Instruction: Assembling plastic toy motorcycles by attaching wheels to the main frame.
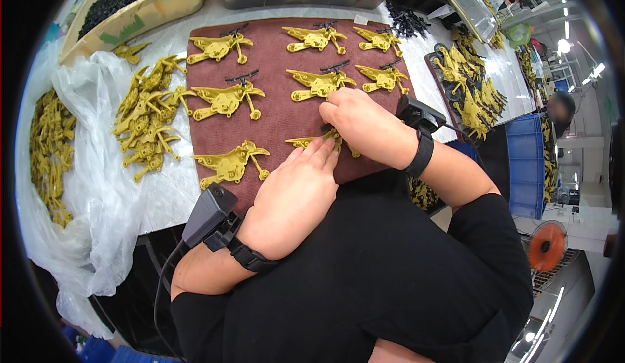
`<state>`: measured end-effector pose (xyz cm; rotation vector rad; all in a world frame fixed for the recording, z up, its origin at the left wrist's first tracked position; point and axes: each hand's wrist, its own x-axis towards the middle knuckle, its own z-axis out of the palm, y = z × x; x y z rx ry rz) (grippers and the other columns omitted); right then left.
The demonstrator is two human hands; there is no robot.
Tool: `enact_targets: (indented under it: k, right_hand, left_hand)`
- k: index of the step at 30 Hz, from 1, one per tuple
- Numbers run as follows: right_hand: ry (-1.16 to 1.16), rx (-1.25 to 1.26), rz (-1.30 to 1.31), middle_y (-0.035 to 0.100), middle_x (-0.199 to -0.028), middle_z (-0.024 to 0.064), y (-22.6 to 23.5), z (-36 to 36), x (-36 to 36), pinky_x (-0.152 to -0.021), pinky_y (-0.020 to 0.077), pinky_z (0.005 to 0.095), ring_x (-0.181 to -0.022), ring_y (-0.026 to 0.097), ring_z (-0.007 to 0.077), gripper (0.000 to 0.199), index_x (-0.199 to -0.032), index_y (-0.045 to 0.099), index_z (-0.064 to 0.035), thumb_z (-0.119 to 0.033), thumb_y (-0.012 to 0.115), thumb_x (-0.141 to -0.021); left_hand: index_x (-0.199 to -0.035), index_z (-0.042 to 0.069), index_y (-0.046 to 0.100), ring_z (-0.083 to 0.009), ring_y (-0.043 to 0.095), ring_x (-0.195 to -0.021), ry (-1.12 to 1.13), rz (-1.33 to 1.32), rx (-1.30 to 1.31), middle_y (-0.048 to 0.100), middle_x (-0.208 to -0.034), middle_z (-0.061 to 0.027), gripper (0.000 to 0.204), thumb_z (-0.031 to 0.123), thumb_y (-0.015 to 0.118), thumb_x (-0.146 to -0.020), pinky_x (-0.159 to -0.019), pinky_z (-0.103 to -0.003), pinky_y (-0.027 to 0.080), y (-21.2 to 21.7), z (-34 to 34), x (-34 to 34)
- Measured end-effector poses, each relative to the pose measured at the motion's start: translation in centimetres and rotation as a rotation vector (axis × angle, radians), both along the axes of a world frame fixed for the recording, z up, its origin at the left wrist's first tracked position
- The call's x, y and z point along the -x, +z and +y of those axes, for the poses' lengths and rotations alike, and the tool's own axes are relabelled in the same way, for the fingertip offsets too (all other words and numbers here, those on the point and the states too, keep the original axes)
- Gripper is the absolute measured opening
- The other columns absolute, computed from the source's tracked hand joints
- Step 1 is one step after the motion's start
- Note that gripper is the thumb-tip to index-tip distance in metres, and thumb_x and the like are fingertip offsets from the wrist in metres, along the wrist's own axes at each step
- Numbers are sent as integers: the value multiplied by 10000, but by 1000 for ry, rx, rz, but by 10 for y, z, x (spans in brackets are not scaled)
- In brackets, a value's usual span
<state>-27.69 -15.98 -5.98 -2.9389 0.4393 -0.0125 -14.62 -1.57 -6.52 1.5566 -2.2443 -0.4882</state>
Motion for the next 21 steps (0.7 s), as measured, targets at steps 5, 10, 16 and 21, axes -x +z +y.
enact_targets:
  k: [5,10,16,21]
  right_hand:
    - [-98,-63,-205,612,-842,131,4,-15,13,-761,476,373,-843,599,290,187,-904,623,-24,15,537,-742]
    - [-620,195,-474,665,-931,163,9,-121,45,-755,501,365,-867,641,316,142,-950,663,-43,-50,563,-850]
    - [-667,267,-256,642,-897,156,-35,-216,81,-800,492,396,-896,617,325,235,-948,677,-72,18,565,-762]
    - [-657,378,-86,639,-909,122,-31,-212,81,-812,489,409,-924,607,311,162,-920,675,-95,-79,609,-773]
  left_hand:
    - [-1236,-62,499,-310,443,-1255,-36,34,-23,484,-1321,-184,481,155,616,-823,-1037,-383,384,-2,4,-5]
    - [-1254,-63,484,-318,422,-1274,-49,53,-28,466,-1338,-191,497,170,615,-834,-1061,-390,360,0,5,-5]
    - [-1238,-47,502,-324,421,-1273,-74,66,10,449,-1354,-187,484,167,633,-823,-1063,-413,352,12,11,-13]
    - [-1227,-23,514,-330,403,-1286,89,54,30,425,-1379,-174,476,139,652,-801,-1062,-421,346,19,25,-36]
